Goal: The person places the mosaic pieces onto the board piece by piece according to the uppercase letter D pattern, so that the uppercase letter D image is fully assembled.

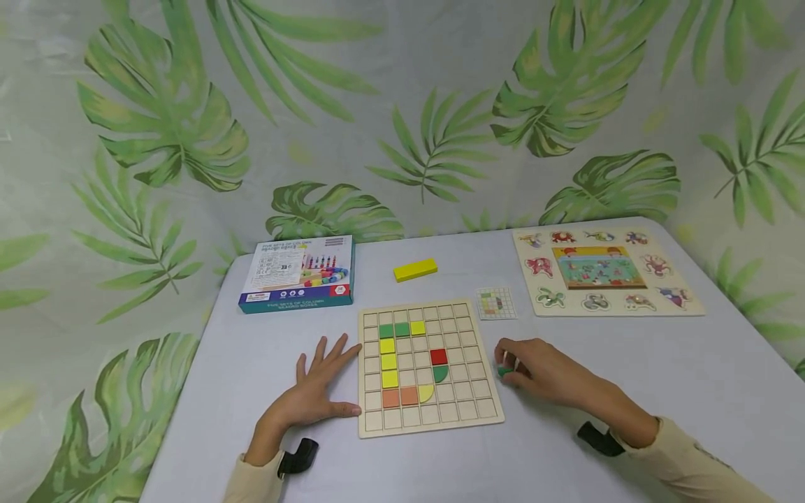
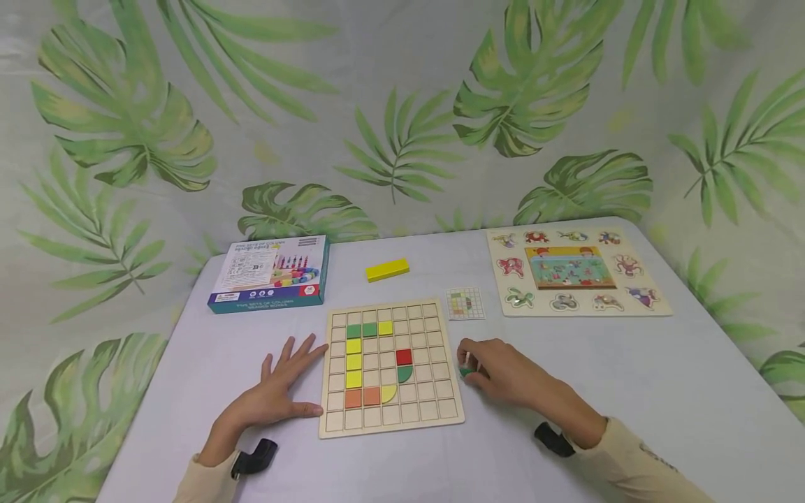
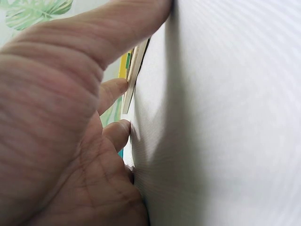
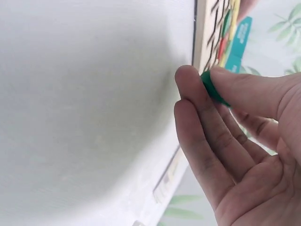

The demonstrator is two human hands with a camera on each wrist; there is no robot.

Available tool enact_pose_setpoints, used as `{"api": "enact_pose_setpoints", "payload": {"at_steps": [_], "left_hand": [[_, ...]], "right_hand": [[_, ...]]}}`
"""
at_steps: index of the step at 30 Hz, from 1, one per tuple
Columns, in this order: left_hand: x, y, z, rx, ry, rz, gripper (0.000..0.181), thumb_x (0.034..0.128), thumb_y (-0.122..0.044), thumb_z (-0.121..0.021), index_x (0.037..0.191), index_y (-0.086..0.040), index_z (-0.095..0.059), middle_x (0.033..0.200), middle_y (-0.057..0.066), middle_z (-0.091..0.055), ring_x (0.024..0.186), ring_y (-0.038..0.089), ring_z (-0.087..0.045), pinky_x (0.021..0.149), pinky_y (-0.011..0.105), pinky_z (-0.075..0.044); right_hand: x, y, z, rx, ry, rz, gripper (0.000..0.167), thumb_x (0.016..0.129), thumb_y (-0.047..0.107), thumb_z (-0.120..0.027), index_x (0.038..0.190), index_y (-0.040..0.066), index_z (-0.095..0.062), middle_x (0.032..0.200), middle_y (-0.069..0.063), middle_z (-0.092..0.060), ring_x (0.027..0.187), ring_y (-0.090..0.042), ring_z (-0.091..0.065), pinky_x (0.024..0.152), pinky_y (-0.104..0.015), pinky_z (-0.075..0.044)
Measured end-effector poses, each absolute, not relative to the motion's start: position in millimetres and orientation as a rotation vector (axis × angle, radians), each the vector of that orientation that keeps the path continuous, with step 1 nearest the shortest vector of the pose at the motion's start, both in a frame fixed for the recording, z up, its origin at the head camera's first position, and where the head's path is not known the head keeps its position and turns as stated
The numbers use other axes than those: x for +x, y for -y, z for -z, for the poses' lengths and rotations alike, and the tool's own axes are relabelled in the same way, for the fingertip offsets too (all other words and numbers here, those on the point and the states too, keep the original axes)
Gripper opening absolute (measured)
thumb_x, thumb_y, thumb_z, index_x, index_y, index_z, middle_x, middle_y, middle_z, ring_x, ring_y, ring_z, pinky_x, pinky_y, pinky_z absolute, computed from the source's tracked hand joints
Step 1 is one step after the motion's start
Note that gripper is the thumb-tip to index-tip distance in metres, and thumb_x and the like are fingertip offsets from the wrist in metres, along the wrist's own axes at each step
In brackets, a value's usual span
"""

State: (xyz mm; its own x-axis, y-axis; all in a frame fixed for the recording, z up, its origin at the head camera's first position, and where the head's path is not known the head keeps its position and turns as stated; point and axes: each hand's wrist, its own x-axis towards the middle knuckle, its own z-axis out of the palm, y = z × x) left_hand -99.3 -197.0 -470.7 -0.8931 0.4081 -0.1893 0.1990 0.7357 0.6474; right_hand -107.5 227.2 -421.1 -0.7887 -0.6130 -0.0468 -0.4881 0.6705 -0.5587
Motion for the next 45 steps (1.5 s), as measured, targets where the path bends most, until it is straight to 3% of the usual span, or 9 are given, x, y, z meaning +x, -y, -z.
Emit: {"api": "enact_pose_setpoints", "payload": {"at_steps": [4,10,17,27,37,45], "left_hand": [[-100,197,470,0.475,-2.617,-0.919,0.108,0.0703,-0.045,-0.088,0.159,-0.028,-0.029,0.170,0.007,-0.007,0.154,0.041,0.014,0.113,0.068,0.021],[-100,196,470,0.468,-2.613,-0.920,0.107,0.0707,-0.044,-0.088,0.159,-0.028,-0.030,0.170,0.007,-0.006,0.154,0.041,0.015,0.112,0.068,0.022],[-99,194,470,0.455,-2.616,-0.904,0.107,0.0712,-0.045,-0.088,0.159,-0.027,-0.030,0.170,0.006,-0.007,0.154,0.039,0.015,0.113,0.067,0.021],[-98,194,469,0.465,-2.622,-0.917,0.106,0.0708,-0.044,-0.088,0.158,-0.026,-0.031,0.170,0.008,-0.007,0.154,0.041,0.015,0.113,0.068,0.021],[-97,196,467,0.466,-2.616,-0.911,0.105,0.0721,-0.044,-0.087,0.159,-0.026,-0.030,0.170,0.007,-0.006,0.154,0.042,0.015,0.113,0.068,0.021],[-98,195,469,0.469,-2.626,-0.913,0.105,0.0714,-0.045,-0.088,0.158,-0.027,-0.031,0.170,0.007,-0.007,0.154,0.041,0.014,0.113,0.069,0.021]], "right_hand": [[-110,-224,419,-0.931,-2.673,0.809,0.026,0.091,0.007,-0.071,0.116,0.013,-0.068,0.082,0.009,-0.062,0.070,0.000,-0.049,0.063,-0.020,-0.045],[-118,-216,417,-0.965,-2.636,0.947,0.010,0.093,0.007,-0.069,0.102,0.013,-0.071,0.083,0.005,-0.068,0.073,-0.001,-0.055,0.067,-0.021,-0.049],[-127,-203,415,-0.882,-2.619,1.120,0.008,0.091,0.010,-0.073,0.096,0.011,-0.068,0.088,0.004,-0.070,0.078,-0.005,-0.064,0.073,-0.024,-0.056],[-142,-181,420,-0.849,-2.505,1.320,0.019,0.095,0.004,-0.066,0.113,0.003,-0.067,0.101,-0.007,-0.065,0.087,-0.026,-0.073,0.079,-0.024,-0.059],[-163,-149,436,-0.929,-2.583,1.160,0.015,0.095,0.009,-0.067,0.109,0.007,-0.072,0.089,0.003,-0.070,0.079,-0.008,-0.060,0.072,-0.024,-0.053],[-174,-133,440,-0.894,-2.641,1.047,0.016,0.095,0.009,-0.067,0.109,0.008,-0.073,0.088,0.004,-0.072,0.077,-0.005,-0.062,0.071,-0.023,-0.052]]}}
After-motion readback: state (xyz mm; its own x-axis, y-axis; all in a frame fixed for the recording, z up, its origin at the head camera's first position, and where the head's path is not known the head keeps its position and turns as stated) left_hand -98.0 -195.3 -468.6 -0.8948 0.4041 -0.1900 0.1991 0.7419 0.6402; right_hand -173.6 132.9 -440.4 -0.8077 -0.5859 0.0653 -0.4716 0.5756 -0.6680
